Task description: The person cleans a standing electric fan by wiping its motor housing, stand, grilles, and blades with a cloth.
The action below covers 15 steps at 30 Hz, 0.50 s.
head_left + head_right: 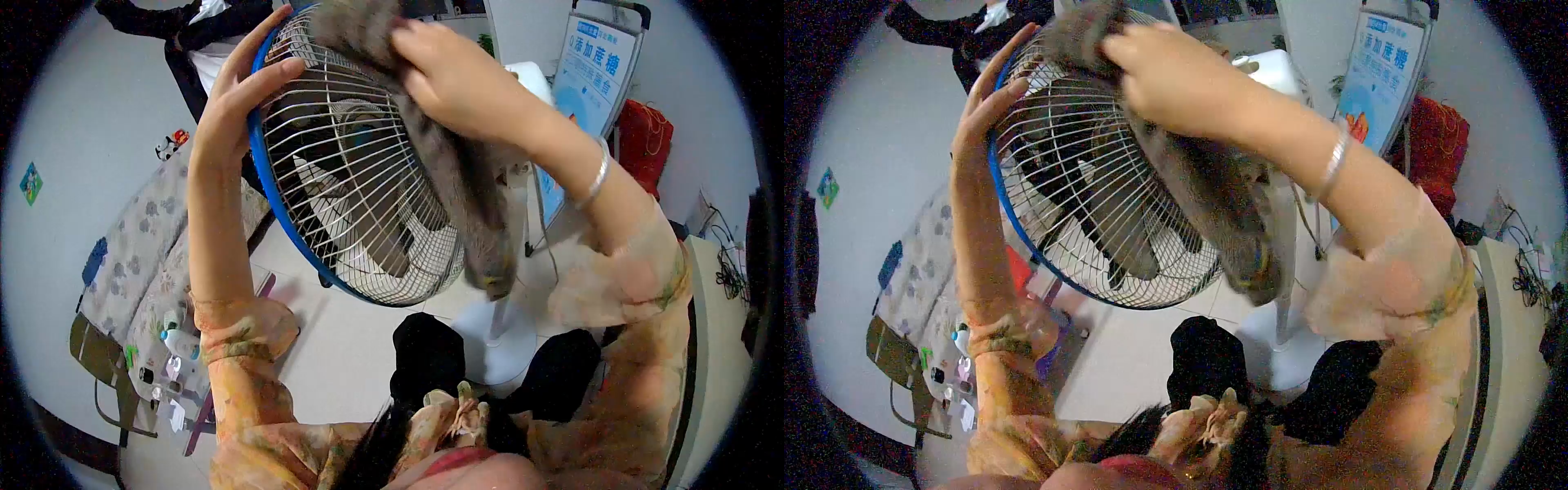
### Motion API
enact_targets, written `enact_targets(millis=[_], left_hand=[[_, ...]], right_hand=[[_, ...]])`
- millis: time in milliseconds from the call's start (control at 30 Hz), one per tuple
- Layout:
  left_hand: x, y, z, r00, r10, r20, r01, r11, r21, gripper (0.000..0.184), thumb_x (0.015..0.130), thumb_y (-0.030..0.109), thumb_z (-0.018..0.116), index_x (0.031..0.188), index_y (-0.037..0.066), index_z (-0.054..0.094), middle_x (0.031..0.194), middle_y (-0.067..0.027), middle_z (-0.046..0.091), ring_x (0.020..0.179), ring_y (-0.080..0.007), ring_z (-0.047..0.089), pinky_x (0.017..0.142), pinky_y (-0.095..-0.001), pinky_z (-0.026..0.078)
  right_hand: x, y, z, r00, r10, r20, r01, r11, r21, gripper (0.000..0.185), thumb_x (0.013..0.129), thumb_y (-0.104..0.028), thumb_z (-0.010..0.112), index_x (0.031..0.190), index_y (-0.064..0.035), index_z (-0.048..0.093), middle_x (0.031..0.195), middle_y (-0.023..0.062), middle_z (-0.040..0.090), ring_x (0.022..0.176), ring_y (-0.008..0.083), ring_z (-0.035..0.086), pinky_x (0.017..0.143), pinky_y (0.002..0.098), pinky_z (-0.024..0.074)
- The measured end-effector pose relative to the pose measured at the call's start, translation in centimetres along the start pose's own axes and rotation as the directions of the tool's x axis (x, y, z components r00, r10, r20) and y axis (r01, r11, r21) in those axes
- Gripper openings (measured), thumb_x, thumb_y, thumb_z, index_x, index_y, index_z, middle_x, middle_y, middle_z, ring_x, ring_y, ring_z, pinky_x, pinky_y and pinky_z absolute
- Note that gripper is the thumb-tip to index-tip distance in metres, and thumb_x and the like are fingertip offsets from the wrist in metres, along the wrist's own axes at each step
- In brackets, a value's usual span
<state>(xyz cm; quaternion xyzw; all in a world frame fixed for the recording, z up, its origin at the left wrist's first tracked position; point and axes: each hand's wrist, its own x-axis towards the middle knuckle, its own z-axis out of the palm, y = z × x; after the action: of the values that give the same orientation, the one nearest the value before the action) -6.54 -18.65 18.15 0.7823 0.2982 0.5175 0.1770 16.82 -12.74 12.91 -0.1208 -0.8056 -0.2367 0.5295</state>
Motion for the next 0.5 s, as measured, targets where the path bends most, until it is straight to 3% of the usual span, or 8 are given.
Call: enact_targets(millis=[67,200,267,300,367,433,467,500], left_hand=[[0.5,-0.9,-1.3,1.0,-0.024,0.015,0.023,0.994,0.105,0.084,0.07,0.042,0.072,0.142,0.01,0.043,0.125,-0.0187,0.058,0.101,-0.0232,0.066,0.084,-0.0331,0.055],[1.6,-1.9,-1.2,0.993,0.114,-0.039,-0.106,0.981,0.164,0.08,0.072,0.039,0.07,0.142,0.011,0.044,0.121,-0.0166,0.059,0.1,-0.022,0.066,0.082,-0.0308,0.055],[0.8,-0.4,0.1,0.999,0.036,-0.038,-0.033,0.997,0.076,0.078,0.073,0.037,0.07,0.142,0.01,0.044,0.119,-0.0148,0.06,0.099,-0.021,0.065,0.082,-0.0296,0.054],[0.5,0.3,0.9,0.999,-0.001,-0.032,0.002,1.0,0.03,0.077,0.074,0.035,0.07,0.142,0.01,0.044,0.118,-0.0139,0.061,0.099,-0.0205,0.065,0.082,-0.0289,0.054],[0.6,0.6,1.4,0.993,-0.038,-0.112,0.038,0.999,0.0,0.074,0.075,0.029,0.07,0.141,0.009,0.045,0.117,-0.0121,0.062,0.097,-0.0184,0.065,0.082,-0.028,0.054],[0.6,0.3,1.4,0.977,-0.09,-0.191,0.085,0.996,-0.03,0.074,0.075,0.028,0.071,0.141,0.008,0.045,0.117,-0.012,0.062,0.097,-0.0176,0.065,0.082,-0.0282,0.054],[0.5,0.2,1.3,0.979,-0.086,-0.184,0.085,0.996,-0.015,0.075,0.074,0.028,0.071,0.141,0.008,0.044,0.117,-0.0125,0.062,0.096,-0.018,0.066,0.081,-0.0282,0.054],[0.4,0.1,1.0,0.98,-0.083,-0.182,0.084,0.996,-0.001,0.075,0.074,0.028,0.071,0.141,0.008,0.044,0.117,-0.0131,0.062,0.096,-0.0184,0.066,0.081,-0.0282,0.055]], right_hand=[[-2.1,0.1,-1.0,0.997,0.052,0.056,-0.052,0.999,0.002,0.014,0.077,-0.004,0.048,0.085,0.0025,0.058,0.092,0.0224,0.06,0.086,0.0447,0.059,0.08,0.0515,0.047],[-1.6,1.0,-3.0,0.991,0.11,0.08,-0.114,0.992,0.051,0.019,0.078,-0.004,0.046,0.094,0.0043,0.055,0.09,0.0253,0.06,0.089,0.0443,0.058,0.081,0.0493,0.0456],[0.6,0.7,-3.3,0.99,0.134,-0.049,-0.131,0.99,0.059,0.027,0.082,-0.006,0.044,0.104,0.0033,0.056,0.097,0.0265,0.06,0.094,0.0431,0.058,0.085,0.0445,0.0459],[1.9,1.3,-3.2,0.992,0.123,-0.019,-0.12,0.984,0.129,0.028,0.082,-0.006,0.045,0.106,0.0037,0.055,0.097,0.0263,0.059,0.094,0.0436,0.057,0.084,0.0444,0.0461],[6.5,-1.0,-3.1,0.934,0.144,0.328,-0.246,0.923,0.296,0.03,0.085,-0.011,0.04,0.101,0.0106,0.053,0.109,0.0302,0.055,0.106,0.0425,0.051,0.099,0.0506,0.0392],[5.5,-0.2,-0.6,0.996,0.04,0.083,-0.058,0.971,0.23,0.028,0.085,-0.01,0.04,0.1,0.0096,0.053,0.103,0.0283,0.056,0.1,0.04,0.053,0.094,0.0484,0.0435],[4.5,0.2,-0.8,0.982,0.081,0.171,-0.131,0.943,0.305,0.026,0.085,-0.01,0.041,0.098,0.0097,0.053,0.1,0.0259,0.058,0.094,0.0389,0.055,0.089,0.0476,0.0465],[3.6,0.1,-0.6,0.99,0.076,0.12,-0.101,0.97,0.222,0.026,0.084,-0.009,0.042,0.101,0.0081,0.054,0.099,0.0258,0.058,0.094,0.0405,0.056,0.087,0.0466,0.0464]])
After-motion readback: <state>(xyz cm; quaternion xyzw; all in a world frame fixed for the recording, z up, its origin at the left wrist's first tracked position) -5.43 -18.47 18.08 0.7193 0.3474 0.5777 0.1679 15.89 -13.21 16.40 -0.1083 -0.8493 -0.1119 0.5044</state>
